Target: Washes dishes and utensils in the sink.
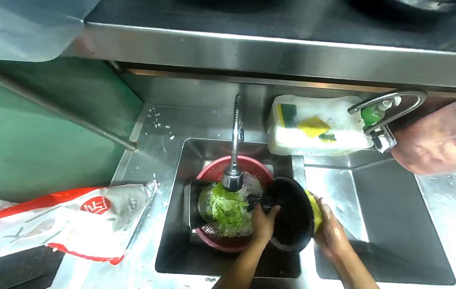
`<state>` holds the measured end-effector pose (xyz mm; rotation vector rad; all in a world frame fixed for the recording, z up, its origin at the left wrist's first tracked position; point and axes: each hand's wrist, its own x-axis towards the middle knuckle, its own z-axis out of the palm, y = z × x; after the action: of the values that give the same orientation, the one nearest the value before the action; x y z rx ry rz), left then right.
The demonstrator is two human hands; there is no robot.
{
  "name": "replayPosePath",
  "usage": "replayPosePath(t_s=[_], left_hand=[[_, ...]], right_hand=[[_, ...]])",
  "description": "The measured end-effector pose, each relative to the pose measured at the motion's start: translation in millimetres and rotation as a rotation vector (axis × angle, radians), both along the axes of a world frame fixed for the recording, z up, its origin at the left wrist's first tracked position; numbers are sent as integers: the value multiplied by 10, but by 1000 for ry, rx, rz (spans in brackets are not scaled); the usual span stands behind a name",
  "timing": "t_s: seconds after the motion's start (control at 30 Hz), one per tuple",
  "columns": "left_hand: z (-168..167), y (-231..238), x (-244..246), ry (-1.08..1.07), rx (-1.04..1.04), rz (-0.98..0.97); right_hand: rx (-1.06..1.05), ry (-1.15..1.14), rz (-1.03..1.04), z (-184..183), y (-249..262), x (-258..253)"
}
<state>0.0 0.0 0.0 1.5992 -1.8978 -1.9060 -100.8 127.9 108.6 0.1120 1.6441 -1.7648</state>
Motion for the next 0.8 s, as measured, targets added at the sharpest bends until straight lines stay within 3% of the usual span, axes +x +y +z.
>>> replayPosePath(t_s=[0.13, 0.3, 0.37, 0.47, 0.5, 0.57, 0.7, 0.77, 0.8], left_hand=[[160, -17, -196, 31, -76, -141], [95, -169, -316, 174, 269, -46], [-51, -475, -184, 12, 98, 11], [-379, -1015, 293, -488, -392, 178], [-514, -1185, 471, -641, -463, 191], [-708, -1423, 731, -820, -385, 177], [-982, -1554, 859, -869, -293, 69], [-1064, -1505, 819, -851, -298, -120], [-1055, -1475, 791, -860, -318, -205]], right_hand=[[200, 99, 190, 40, 473, -230], [376, 77, -151, -133, 998, -323], [344, 50, -309, -314, 1208, -380], [328, -113, -512, -654, 1435, -453], [348, -189, -586, -792, 1446, -477], [362, -333, -708, -1100, 1417, -490], [442, -456, -795, -1727, 1253, -386], [537, -417, -677, -1753, 1114, -257], [586, -442, -617, -1530, 965, -235]])
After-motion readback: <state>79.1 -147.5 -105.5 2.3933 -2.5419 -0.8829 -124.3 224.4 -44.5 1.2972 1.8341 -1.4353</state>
